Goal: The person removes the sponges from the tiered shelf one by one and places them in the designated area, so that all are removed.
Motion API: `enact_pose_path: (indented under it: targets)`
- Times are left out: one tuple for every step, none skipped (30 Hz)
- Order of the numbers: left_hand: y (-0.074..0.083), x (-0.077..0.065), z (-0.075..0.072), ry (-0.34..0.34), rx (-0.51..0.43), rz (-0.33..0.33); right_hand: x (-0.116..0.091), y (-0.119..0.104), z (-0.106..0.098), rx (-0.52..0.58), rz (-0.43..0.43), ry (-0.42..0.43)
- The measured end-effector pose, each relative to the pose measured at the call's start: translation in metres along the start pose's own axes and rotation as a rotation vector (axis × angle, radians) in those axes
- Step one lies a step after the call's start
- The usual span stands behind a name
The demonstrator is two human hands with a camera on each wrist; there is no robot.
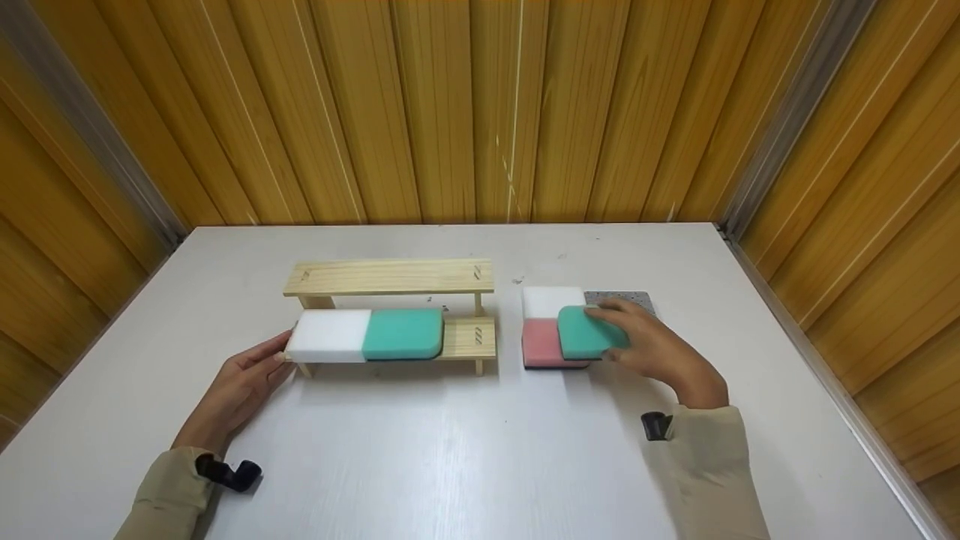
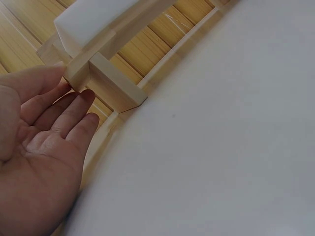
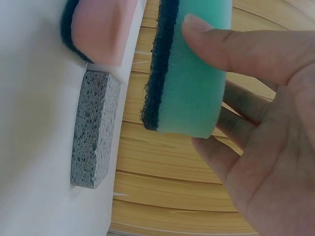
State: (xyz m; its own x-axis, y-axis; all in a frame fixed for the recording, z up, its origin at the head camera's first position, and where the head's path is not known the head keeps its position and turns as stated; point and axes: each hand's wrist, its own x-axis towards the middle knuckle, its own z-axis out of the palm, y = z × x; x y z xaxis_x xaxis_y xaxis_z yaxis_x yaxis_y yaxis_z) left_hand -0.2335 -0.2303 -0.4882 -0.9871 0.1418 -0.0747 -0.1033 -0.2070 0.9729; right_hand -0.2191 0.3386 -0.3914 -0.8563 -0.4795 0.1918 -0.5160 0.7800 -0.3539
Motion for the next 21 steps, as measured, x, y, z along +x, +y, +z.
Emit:
enact_pose_path:
  targets:
    - [0.000,0.000,0.000,0.001,-0.003,0.000,0.000,0.001,0.000,0.004,0.001,0.000]
    - [0.000,0.000,0.000,0.003,-0.005,0.000,-0.001,0.002,0.000,0.010,0.009,-0.007]
    - [0.000,0.000,0.000,0.005,-0.002,0.000,-0.001,0.002,0.000,0.007,0.017,-0.009]
    - [0.000,0.000,0.000,0.006,0.008,0.000,-0.002,0.003,0.000,0.014,0.023,-0.014]
    - [0.000,0.001,0.000,0.008,0.014,0.000,-0.002,0.004,0.000,0.017,0.023,-0.014]
    - [0.000,0.001,0.000,0.011,0.024,0.000,-0.003,0.005,0.000,0.011,0.026,-0.011]
    - [0.000,0.001,0.000,0.015,0.035,0.000,-0.003,0.005,0.000,0.006,0.029,-0.010]
    - [0.000,0.002,0.000,0.015,0.044,0.001,-0.004,0.006,0.000,0.005,0.035,-0.010]
    - [0.000,0.002,0.000,0.017,0.053,0.001,-0.004,0.007,0.000,0.001,0.039,-0.010]
    - [0.000,0.002,0.000,0.020,0.060,0.002,-0.005,0.008,0.000,0.005,0.043,-0.011]
    - [0.000,0.002,0.000,0.022,0.062,0.001,-0.006,0.009,0.000,-0.002,0.046,-0.008]
    - [0.000,0.003,0.000,0.021,0.068,0.001,-0.006,0.009,0.000,-0.008,0.050,-0.006]
    - [0.000,0.003,0.000,0.021,0.073,0.001,-0.007,0.010,0.000,0.001,0.055,-0.008]
    - [0.000,0.003,0.000,0.021,0.074,0.000,-0.008,0.011,0.000,0.005,0.061,-0.011]
    - [0.000,0.002,0.000,0.024,0.076,-0.002,-0.008,0.012,0.000,0.009,0.067,-0.015]
    - [0.000,0.002,0.000,0.024,0.078,-0.002,-0.009,0.013,0.000,0.016,0.072,-0.018]
    - [0.000,0.002,0.000,0.025,0.080,-0.003,-0.010,0.014,0.000,0.026,0.078,-0.021]
    - [0.000,0.002,0.000,0.027,0.078,-0.004,-0.010,0.015,0.000,0.041,0.090,-0.030]
    - [0.000,0.002,0.000,0.025,0.080,-0.004,-0.011,0.016,0.001,0.053,0.101,-0.039]
    - [0.000,0.002,0.000,0.027,0.077,-0.005,-0.011,0.017,0.001,0.058,0.107,-0.042]
    - [-0.001,0.002,-0.001,0.027,0.076,-0.005,-0.012,0.018,0.001,0.064,0.110,-0.044]
